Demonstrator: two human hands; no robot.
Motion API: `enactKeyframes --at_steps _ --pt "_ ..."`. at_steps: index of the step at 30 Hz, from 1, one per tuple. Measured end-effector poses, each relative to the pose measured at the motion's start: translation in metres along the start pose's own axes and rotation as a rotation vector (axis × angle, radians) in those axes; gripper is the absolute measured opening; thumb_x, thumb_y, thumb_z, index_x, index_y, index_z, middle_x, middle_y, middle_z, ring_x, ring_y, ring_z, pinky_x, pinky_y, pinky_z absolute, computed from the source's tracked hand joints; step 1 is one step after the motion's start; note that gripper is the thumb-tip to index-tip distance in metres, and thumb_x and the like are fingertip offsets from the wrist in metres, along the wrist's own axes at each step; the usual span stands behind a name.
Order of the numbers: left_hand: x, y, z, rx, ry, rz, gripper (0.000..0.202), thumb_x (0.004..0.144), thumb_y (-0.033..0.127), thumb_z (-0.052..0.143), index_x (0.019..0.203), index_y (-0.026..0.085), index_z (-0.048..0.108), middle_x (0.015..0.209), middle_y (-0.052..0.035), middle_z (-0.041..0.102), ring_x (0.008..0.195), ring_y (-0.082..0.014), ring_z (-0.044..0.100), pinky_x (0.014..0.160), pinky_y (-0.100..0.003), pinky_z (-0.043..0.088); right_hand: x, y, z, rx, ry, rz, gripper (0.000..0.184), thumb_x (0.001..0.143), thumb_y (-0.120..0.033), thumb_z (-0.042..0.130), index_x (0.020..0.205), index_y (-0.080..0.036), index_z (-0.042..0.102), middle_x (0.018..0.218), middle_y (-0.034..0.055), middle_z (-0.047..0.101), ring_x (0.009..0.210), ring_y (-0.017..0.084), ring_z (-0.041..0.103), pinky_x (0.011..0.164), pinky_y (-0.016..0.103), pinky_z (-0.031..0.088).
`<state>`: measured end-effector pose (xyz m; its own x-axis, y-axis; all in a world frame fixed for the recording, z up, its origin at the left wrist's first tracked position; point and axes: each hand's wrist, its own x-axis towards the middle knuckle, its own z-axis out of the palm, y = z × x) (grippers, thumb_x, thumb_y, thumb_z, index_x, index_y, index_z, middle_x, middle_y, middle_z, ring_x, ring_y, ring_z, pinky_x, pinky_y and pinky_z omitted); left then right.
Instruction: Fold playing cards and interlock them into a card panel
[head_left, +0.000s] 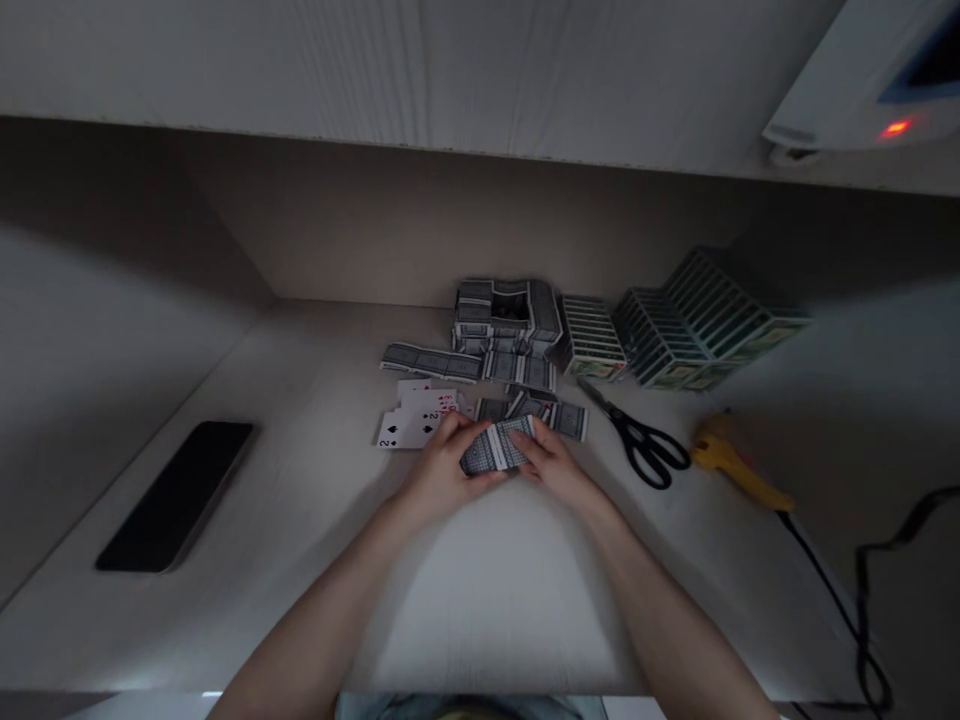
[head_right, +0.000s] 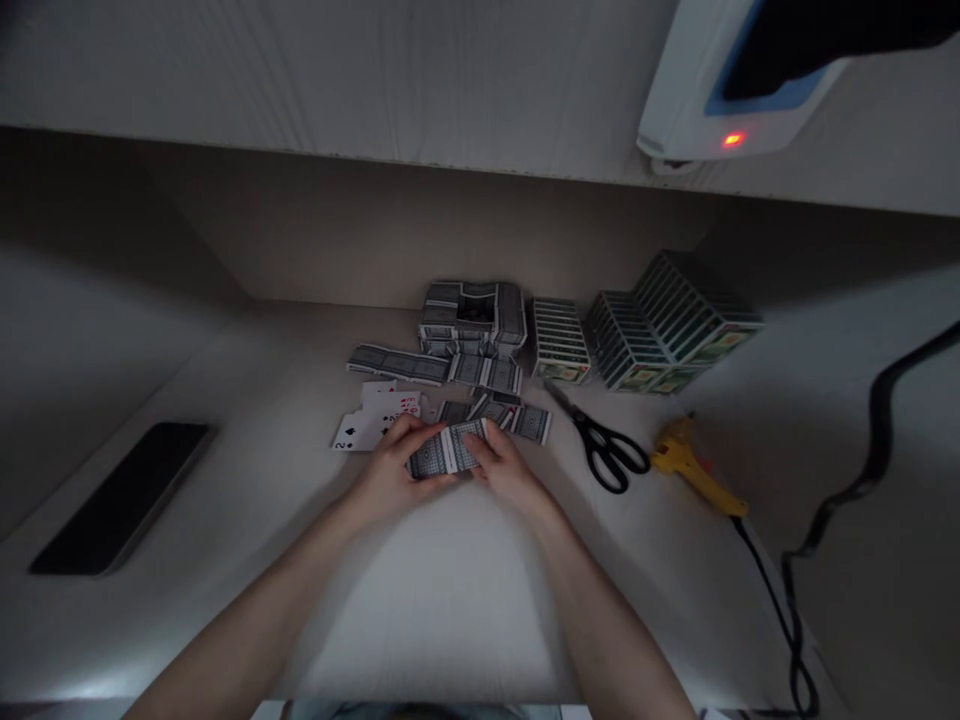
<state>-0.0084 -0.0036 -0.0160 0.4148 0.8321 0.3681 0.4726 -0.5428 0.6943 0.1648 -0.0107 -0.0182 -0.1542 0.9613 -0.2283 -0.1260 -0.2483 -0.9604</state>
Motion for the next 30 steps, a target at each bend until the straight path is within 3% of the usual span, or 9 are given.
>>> enactKeyframes --at_steps 5,10,15,18,21,24,26,28,30 --pt "-0.002 0.001 0.001 0.021 -0.012 -0.001 0.054 0.067 0.037 0.064 0.116 0.020 0.047 0.099 -0.0054 0.045 0.094 -0.0188 0.048 0.083 -0.033 0.043 -0.002 0.000 0.000 -0.051 0.005 -0.012 0.026 0.072 -0.045 0.057 0.079 -0.022 0.048 0.063 -0.0062 0.045 0.042 0.003 0.031 0.035 0.016 0.021" --pt "0.003 0.003 -0.003 0.015 0.008 -0.011 0.054 0.065 0.033 0.067 0.114 0.021 0.048 0.101 -0.0059 0.045 0.098 -0.0203 0.047 0.086 -0.036 0.042 0.003 0.004 0.005 -0.045 0.011 -0.064 0.028 0.073 -0.047 0.055 0.080 -0.022 0.045 0.053 -0.0089 0.040 0.034 0.003 0.026 0.030 0.017 0.019" --pt "0.012 -0.001 -0.011 -0.078 0.137 -0.070 0.068 0.059 0.035 0.072 0.118 0.023 0.042 0.115 -0.0079 0.042 0.111 -0.0235 0.040 0.094 -0.039 0.035 0.006 0.007 0.012 -0.029 -0.061 -0.129 0.030 0.077 -0.050 0.048 0.084 -0.021 0.042 0.041 -0.0111 0.040 0.030 0.006 0.033 0.030 0.017 0.027" --pt "0.014 -0.011 -0.011 -0.288 0.206 -0.256 0.055 0.069 0.038 0.061 0.116 0.020 0.039 0.102 -0.0063 0.051 0.092 -0.0185 0.052 0.077 -0.033 0.045 0.007 0.008 0.013 -0.008 -0.085 -0.126 0.033 0.077 -0.052 0.046 0.088 -0.021 0.042 0.046 -0.0086 0.048 0.032 0.007 0.040 0.032 0.018 0.032" --pt "0.015 -0.020 -0.008 -0.445 0.125 -0.433 0.032 0.076 0.040 0.051 0.099 0.019 0.047 0.079 -0.0018 0.053 0.063 -0.0132 0.052 0.045 -0.022 0.042 0.008 0.009 0.011 -0.053 -0.044 -0.143 0.044 0.073 -0.050 0.053 0.106 -0.023 0.039 0.064 -0.0042 0.057 0.034 0.008 0.045 0.033 0.021 0.037" --pt "0.015 -0.022 -0.007 -0.415 0.149 -0.439 0.024 0.076 0.038 0.051 0.090 0.018 0.050 0.074 -0.0005 0.053 0.060 -0.0118 0.050 0.043 -0.019 0.039 0.010 0.009 0.008 -0.181 0.067 -0.301 0.081 0.061 -0.044 0.068 0.126 -0.028 0.024 0.097 0.0049 0.056 0.057 0.014 0.058 0.044 0.027 0.048" --pt "0.014 -0.020 -0.008 -0.381 0.170 -0.405 0.021 0.076 0.036 0.051 0.089 0.018 0.051 0.078 -0.0014 0.055 0.066 -0.0124 0.052 0.048 -0.019 0.041 0.010 0.009 0.005 -0.375 0.118 -0.465 0.092 0.053 -0.041 0.075 0.129 -0.028 0.026 0.114 0.0094 0.048 0.087 0.022 0.058 0.065 0.035 0.051" --pt "0.013 -0.016 -0.008 -0.366 0.173 -0.400 0.022 0.078 0.036 0.048 0.090 0.018 0.051 0.080 -0.0014 0.055 0.066 -0.0124 0.053 0.048 -0.019 0.042 0.007 0.008 0.005 -0.606 0.123 -0.593 0.086 0.051 -0.040 0.076 0.126 -0.026 0.037 0.119 0.0100 0.044 0.106 0.026 0.048 0.084 0.040 0.045" --pt "0.012 -0.012 -0.007 -0.353 0.163 -0.422 0.023 0.080 0.039 0.044 0.091 0.019 0.050 0.075 0.0004 0.053 0.059 -0.0111 0.051 0.043 -0.018 0.039 0.003 0.007 0.006 -0.766 0.102 -0.652 0.073 0.056 -0.040 0.073 0.121 -0.026 0.044 0.116 0.0092 0.046 0.109 0.026 0.046 0.091 0.040 0.040"
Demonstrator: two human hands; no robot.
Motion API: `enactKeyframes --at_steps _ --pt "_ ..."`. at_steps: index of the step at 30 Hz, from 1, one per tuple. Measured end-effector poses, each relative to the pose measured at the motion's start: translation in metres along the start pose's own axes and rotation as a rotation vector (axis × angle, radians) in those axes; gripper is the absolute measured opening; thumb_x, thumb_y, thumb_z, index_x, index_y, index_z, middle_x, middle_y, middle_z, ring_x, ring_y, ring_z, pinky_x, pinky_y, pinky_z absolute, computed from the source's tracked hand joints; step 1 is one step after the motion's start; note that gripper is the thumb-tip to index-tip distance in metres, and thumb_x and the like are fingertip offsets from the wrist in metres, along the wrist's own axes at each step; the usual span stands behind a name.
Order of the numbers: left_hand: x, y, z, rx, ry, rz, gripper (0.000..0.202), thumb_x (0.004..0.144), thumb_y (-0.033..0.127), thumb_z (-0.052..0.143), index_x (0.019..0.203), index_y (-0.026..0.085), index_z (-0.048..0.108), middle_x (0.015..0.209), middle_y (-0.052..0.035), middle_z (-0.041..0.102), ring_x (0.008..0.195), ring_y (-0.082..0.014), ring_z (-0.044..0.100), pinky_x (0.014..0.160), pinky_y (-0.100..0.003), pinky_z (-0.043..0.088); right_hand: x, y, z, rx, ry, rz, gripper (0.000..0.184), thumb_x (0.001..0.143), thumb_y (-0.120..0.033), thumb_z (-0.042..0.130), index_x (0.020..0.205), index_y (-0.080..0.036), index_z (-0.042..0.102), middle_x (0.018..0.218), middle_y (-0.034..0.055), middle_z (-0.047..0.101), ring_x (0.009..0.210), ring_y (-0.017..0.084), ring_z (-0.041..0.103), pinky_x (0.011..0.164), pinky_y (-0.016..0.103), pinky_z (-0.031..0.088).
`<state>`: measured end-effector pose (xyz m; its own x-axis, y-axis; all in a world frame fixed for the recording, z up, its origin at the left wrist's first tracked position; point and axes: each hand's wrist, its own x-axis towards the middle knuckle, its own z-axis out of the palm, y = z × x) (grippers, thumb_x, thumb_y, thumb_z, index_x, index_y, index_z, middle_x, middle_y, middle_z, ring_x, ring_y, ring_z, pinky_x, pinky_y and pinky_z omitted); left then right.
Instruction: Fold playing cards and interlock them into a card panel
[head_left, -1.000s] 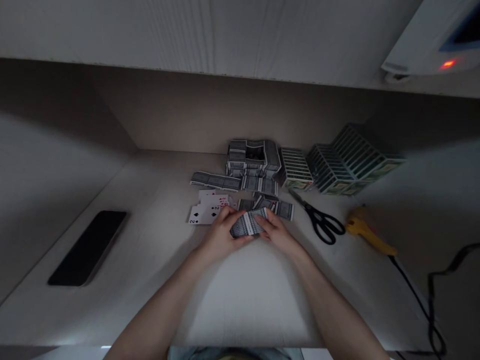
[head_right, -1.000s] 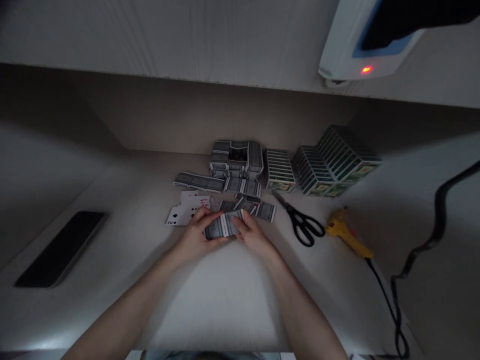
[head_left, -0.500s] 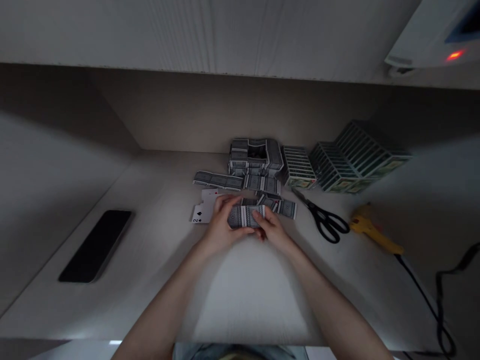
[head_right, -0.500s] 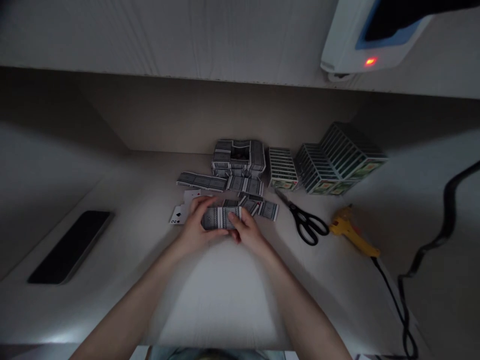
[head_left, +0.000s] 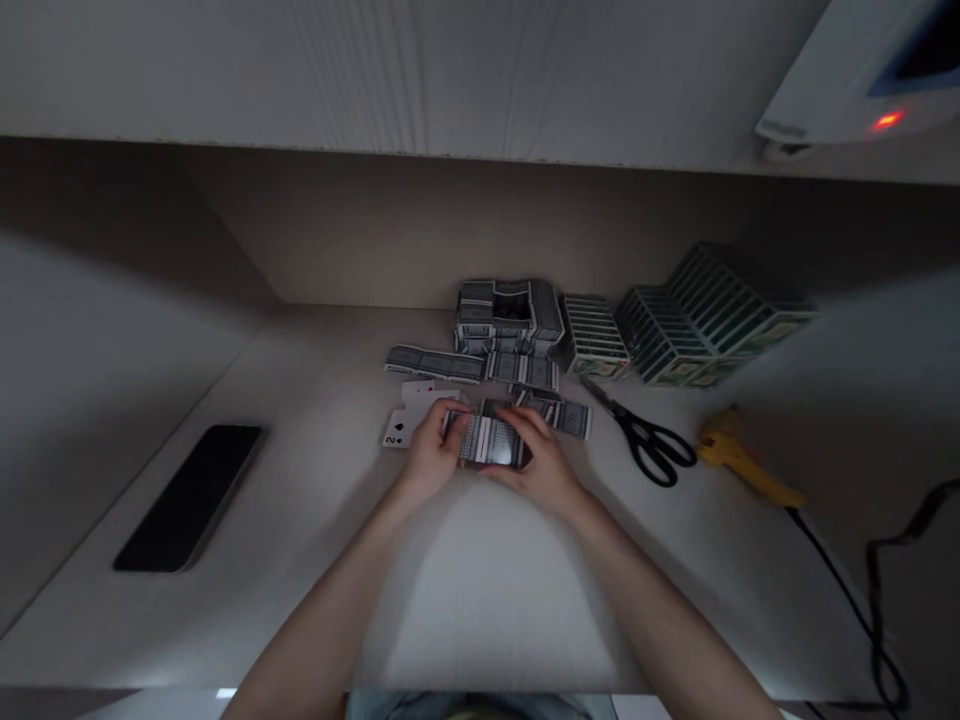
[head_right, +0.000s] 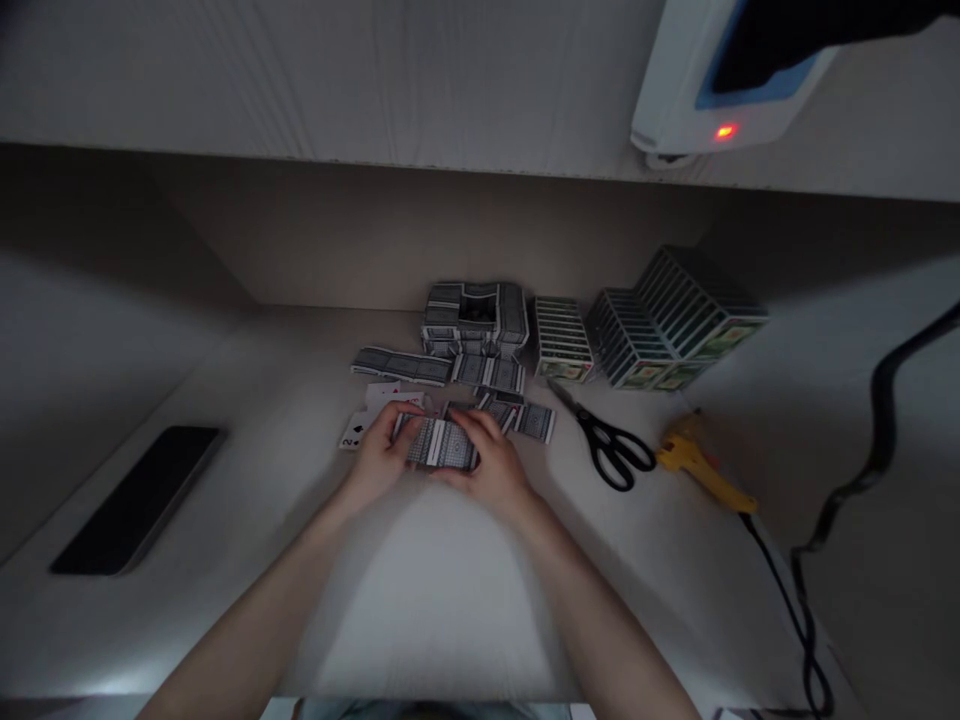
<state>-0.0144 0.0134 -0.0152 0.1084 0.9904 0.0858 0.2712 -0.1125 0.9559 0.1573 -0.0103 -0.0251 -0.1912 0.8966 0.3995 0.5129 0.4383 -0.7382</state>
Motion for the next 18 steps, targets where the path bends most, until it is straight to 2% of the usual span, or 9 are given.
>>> enactKeyframes --at_steps 3,8,14,18 --pt "-0.002 0.002 0.002 0.045 0.008 0.011 0.023 0.083 0.038 0.039 0.090 0.019 0.049 0.066 0.0030 0.049 0.052 -0.0095 0.046 0.043 -0.019 0.037 -0.003 -0.006 0.001 -0.053 -0.003 -0.030 0.063 0.062 -0.039 0.069 0.118 -0.025 0.047 0.112 0.0088 0.048 0.106 0.024 0.048 0.090 0.038 0.042" --pt "-0.002 0.003 0.002 0.170 0.031 0.138 0.019 0.083 0.035 0.042 0.086 0.019 0.051 0.077 0.0004 0.056 0.071 -0.0123 0.052 0.065 -0.023 0.040 -0.003 -0.010 0.004 -0.064 0.020 -0.007 0.060 0.061 -0.039 0.070 0.115 -0.023 0.049 0.110 0.0091 0.050 0.104 0.024 0.049 0.089 0.038 0.042" --pt "-0.001 0.000 0.003 0.161 -0.042 0.122 0.019 0.082 0.035 0.043 0.082 0.018 0.050 0.073 0.0007 0.055 0.068 -0.0122 0.050 0.063 -0.023 0.039 -0.005 -0.010 0.006 0.002 0.032 -0.017 0.052 0.059 -0.035 0.071 0.107 -0.023 0.054 0.105 0.0084 0.053 0.099 0.023 0.052 0.084 0.036 0.044" --pt "-0.002 -0.002 0.005 0.132 -0.048 0.090 0.017 0.082 0.034 0.043 0.079 0.018 0.049 0.071 0.0013 0.052 0.067 -0.0116 0.048 0.062 -0.022 0.038 -0.008 -0.012 0.007 0.023 0.047 -0.030 0.051 0.059 -0.033 0.071 0.106 -0.021 0.054 0.103 0.0088 0.053 0.097 0.022 0.052 0.083 0.035 0.044"
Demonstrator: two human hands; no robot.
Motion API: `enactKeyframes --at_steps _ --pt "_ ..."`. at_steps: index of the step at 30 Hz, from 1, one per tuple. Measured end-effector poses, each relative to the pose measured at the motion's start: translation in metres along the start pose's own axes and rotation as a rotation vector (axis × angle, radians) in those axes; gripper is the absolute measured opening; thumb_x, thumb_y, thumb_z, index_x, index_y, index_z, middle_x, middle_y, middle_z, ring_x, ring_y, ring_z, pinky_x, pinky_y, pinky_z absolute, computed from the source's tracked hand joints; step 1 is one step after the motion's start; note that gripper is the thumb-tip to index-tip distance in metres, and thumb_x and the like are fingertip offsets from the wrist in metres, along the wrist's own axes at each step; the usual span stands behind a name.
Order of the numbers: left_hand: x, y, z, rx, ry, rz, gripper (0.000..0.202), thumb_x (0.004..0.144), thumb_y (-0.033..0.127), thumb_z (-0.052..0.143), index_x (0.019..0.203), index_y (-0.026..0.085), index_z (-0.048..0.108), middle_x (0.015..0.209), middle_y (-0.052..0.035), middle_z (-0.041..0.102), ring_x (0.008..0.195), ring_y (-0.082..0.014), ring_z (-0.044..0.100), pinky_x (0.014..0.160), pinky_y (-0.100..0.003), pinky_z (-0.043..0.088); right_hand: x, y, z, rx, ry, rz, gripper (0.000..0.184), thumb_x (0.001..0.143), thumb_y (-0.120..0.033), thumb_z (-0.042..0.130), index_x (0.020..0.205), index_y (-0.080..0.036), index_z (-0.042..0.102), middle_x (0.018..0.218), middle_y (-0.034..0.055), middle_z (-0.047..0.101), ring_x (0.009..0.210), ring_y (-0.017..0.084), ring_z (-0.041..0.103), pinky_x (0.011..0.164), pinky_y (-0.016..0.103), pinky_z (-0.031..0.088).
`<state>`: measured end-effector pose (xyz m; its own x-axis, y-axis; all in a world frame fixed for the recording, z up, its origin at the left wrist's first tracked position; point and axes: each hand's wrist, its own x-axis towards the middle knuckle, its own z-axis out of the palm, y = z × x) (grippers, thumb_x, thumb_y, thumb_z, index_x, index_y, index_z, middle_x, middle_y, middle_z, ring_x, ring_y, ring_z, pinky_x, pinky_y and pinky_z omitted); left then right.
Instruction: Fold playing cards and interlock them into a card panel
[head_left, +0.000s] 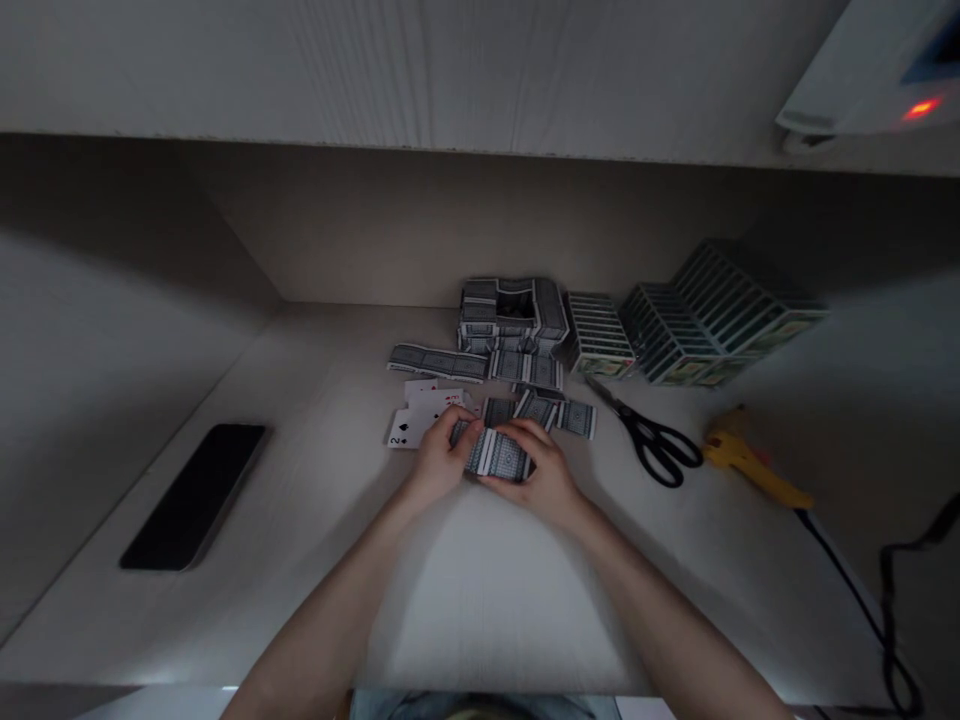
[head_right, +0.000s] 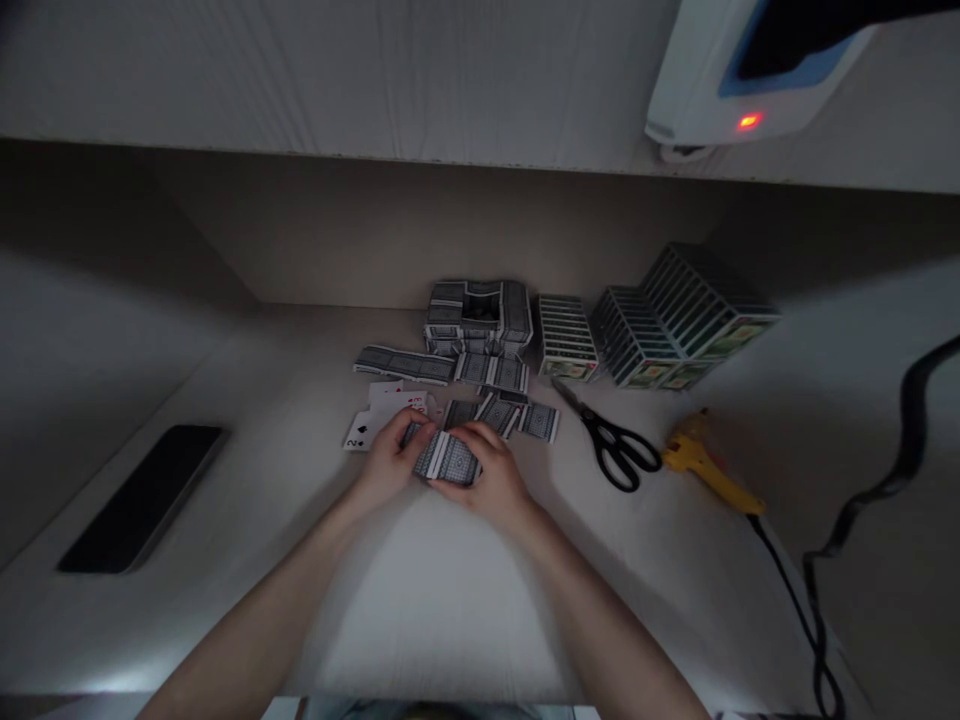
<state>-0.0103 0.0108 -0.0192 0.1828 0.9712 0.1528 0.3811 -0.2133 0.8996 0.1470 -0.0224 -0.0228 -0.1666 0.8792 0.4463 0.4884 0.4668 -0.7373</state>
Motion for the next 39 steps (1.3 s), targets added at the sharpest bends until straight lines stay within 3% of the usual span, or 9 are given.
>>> enactKeyframes --at_steps 7,14,19,22,25,29,34,39 --pt "-0.003 -0.001 0.003 0.021 -0.022 -0.017 0.019 0.082 0.035 0.042 0.077 0.018 0.047 0.066 0.0027 0.048 0.061 -0.0110 0.044 0.057 -0.022 0.036 -0.003 0.000 0.000 -0.003 -0.028 0.010 0.050 0.058 -0.031 0.071 0.104 -0.021 0.055 0.098 0.0079 0.053 0.092 0.021 0.054 0.080 0.033 0.045" --pt "-0.006 0.006 0.005 0.048 -0.025 -0.027 0.018 0.083 0.036 0.041 0.084 0.019 0.049 0.068 0.0022 0.052 0.062 -0.0113 0.049 0.058 -0.023 0.039 0.001 0.004 0.002 -0.019 -0.037 0.013 0.053 0.058 -0.030 0.071 0.107 -0.022 0.052 0.103 0.0080 0.053 0.097 0.023 0.053 0.082 0.035 0.044" --pt "-0.002 0.012 -0.013 0.062 0.125 0.087 0.030 0.085 0.033 0.039 0.112 0.021 0.043 0.098 -0.0052 0.057 0.086 -0.0149 0.054 0.073 -0.027 0.043 0.006 0.004 0.001 -0.051 0.050 0.050 0.051 0.059 -0.032 0.070 0.106 -0.023 0.052 0.101 0.0070 0.054 0.097 0.023 0.052 0.083 0.036 0.044" --pt "0.005 0.008 -0.032 0.159 0.181 0.117 0.028 0.084 0.032 0.041 0.109 0.021 0.048 0.101 -0.0063 0.057 0.091 -0.0166 0.054 0.078 -0.030 0.044 0.008 0.010 0.000 -0.104 0.138 0.084 0.050 0.059 -0.034 0.070 0.105 -0.023 0.052 0.101 0.0075 0.054 0.096 0.024 0.052 0.083 0.038 0.044" --pt "0.009 0.000 -0.049 0.380 0.131 0.185 0.032 0.072 0.035 0.058 0.100 0.020 0.056 0.104 -0.0065 0.055 0.103 -0.0218 0.048 0.088 -0.036 0.040 0.009 0.018 0.000 -0.143 0.206 0.111 0.049 0.061 -0.035 0.068 0.105 -0.021 0.051 0.102 0.0082 0.053 0.098 0.024 0.051 0.084 0.039 0.043" --pt "0.008 -0.010 -0.060 0.510 -0.107 0.269 0.054 0.058 0.030 0.070 0.109 0.024 0.056 0.118 -0.0075 0.049 0.114 -0.0271 0.041 0.094 -0.041 0.036 0.010 0.025 0.003 -0.159 0.233 0.109 0.051 0.061 -0.034 0.068 0.107 -0.021 0.050 0.104 0.0089 0.053 0.100 0.025 0.050 0.085 0.040 0.042" --pt "0.006 -0.018 -0.064 0.497 -0.161 0.222 0.044 0.063 0.028 0.065 0.106 0.025 0.059 0.118 -0.0072 0.052 0.106 -0.0276 0.050 0.091 -0.042 0.041 0.010 0.027 0.004 -0.157 0.219 0.121 0.052 0.061 -0.035 0.068 0.108 -0.022 0.050 0.105 0.0086 0.052 0.100 0.025 0.050 0.083 0.040 0.043" --pt "0.007 -0.021 -0.066 0.511 -0.178 0.195 0.041 0.067 0.032 0.061 0.107 0.023 0.059 0.122 -0.0064 0.050 0.110 -0.0255 0.048 0.093 -0.040 0.039 0.010 0.026 0.004 -0.142 0.210 0.126 0.051 0.062 -0.034 0.068 0.108 -0.023 0.050 0.104 0.0087 0.052 0.098 0.026 0.051 0.081 0.040 0.044"
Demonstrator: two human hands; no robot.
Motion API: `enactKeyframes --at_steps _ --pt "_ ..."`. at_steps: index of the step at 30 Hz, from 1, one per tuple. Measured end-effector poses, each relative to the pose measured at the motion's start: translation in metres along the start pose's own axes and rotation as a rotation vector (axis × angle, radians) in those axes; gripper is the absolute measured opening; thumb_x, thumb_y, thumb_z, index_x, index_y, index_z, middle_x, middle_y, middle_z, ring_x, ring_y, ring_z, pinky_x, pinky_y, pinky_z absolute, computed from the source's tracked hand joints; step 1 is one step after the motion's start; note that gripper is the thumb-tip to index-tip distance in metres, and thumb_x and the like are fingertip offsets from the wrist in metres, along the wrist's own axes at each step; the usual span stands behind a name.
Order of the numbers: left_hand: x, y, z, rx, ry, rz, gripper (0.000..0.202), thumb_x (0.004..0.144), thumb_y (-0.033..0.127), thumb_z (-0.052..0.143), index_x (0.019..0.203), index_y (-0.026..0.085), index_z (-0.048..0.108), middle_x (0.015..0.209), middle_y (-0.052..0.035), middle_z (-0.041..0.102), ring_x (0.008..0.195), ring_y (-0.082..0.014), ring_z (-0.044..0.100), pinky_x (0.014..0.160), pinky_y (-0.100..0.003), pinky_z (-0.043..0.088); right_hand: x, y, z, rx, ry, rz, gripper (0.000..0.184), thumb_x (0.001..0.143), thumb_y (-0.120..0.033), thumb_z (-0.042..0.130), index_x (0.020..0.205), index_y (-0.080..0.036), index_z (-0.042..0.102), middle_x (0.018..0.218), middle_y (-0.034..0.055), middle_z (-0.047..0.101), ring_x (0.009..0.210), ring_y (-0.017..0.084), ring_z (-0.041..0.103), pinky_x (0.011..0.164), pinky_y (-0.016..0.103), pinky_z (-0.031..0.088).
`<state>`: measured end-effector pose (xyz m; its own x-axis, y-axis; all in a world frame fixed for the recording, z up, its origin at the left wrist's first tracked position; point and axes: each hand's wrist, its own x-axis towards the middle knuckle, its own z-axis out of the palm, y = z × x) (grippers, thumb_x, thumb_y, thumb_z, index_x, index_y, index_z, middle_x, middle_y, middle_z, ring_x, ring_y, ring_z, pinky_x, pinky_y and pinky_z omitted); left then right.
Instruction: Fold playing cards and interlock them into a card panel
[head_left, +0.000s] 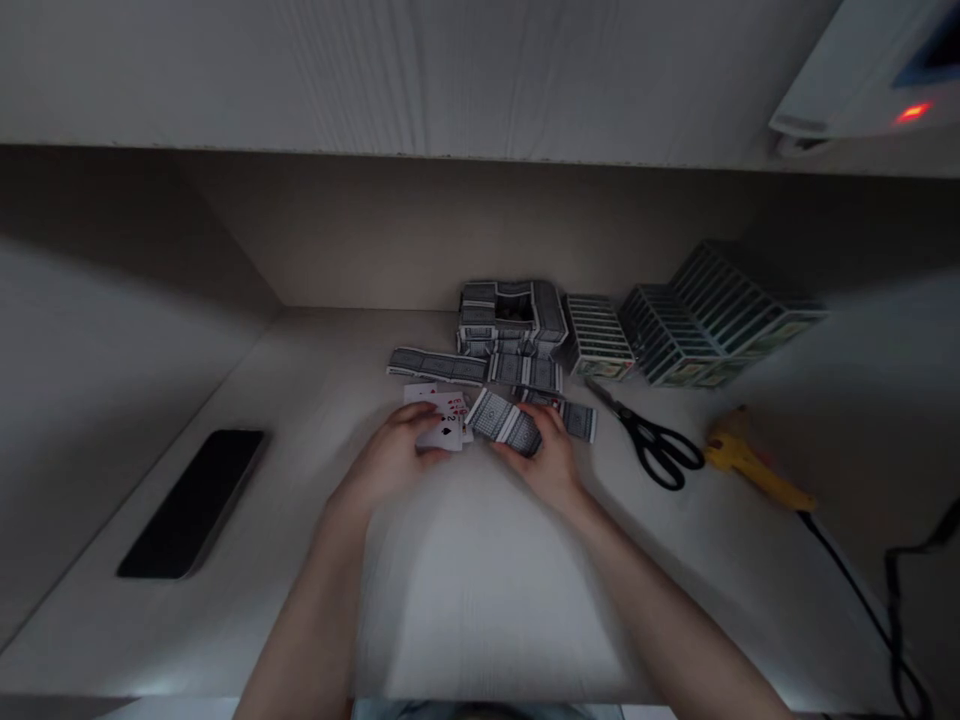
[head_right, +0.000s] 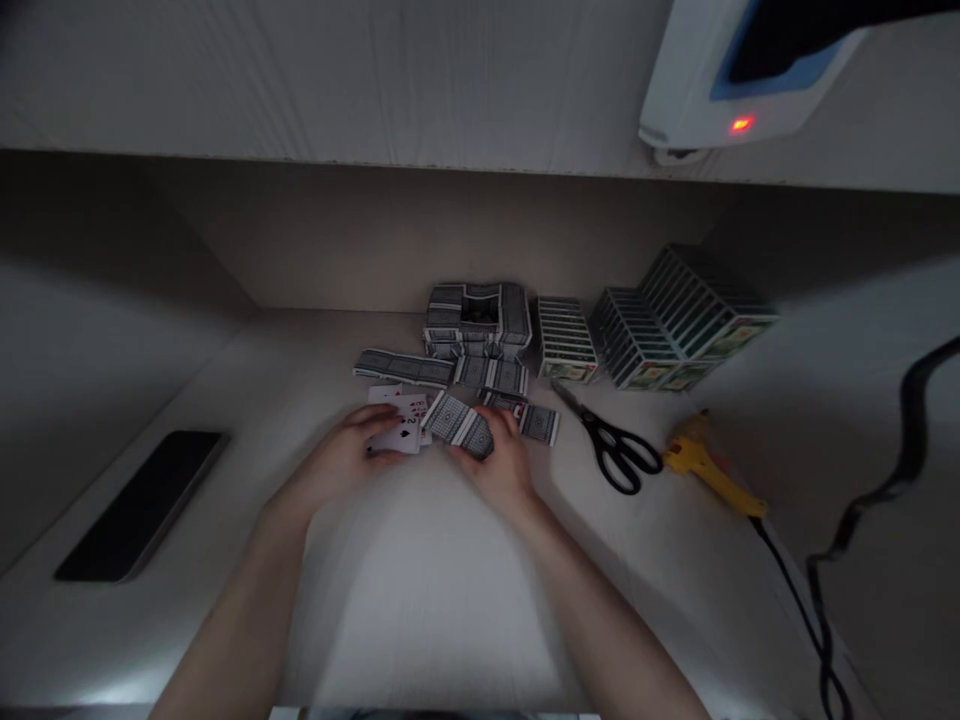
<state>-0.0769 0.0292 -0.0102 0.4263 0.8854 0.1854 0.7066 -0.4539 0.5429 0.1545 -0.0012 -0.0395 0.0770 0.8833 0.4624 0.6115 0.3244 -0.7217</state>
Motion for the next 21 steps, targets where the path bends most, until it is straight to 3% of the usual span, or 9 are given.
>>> enactKeyframes --at_steps 12,17,21 --pt "-0.001 0.013 -0.011 0.003 -0.070 0.023 0.035 0.082 0.036 0.042 0.110 0.022 0.058 0.117 -0.0035 0.057 0.110 -0.0188 0.049 0.095 -0.035 0.037 0.001 -0.004 -0.002 0.018 -0.032 0.014 0.051 0.061 -0.032 0.069 0.108 -0.021 0.051 0.103 0.0087 0.053 0.097 0.024 0.052 0.083 0.039 0.043" --pt "0.001 0.024 -0.014 0.135 0.006 0.102 0.028 0.085 0.029 0.038 0.097 0.023 0.063 0.098 -0.0021 0.066 0.090 -0.0181 0.059 0.086 -0.035 0.043 0.001 -0.004 -0.001 0.005 -0.037 0.017 0.052 0.061 -0.031 0.069 0.109 -0.021 0.051 0.103 0.0094 0.054 0.097 0.025 0.052 0.083 0.039 0.043" --pt "0.001 0.026 -0.012 0.220 0.123 0.164 0.022 0.083 0.024 0.043 0.090 0.022 0.064 0.089 -0.0013 0.068 0.080 -0.0166 0.061 0.090 -0.037 0.040 0.001 -0.002 0.000 -0.011 -0.058 0.014 0.053 0.060 -0.032 0.069 0.108 -0.020 0.052 0.102 0.0092 0.054 0.097 0.024 0.053 0.083 0.039 0.044"
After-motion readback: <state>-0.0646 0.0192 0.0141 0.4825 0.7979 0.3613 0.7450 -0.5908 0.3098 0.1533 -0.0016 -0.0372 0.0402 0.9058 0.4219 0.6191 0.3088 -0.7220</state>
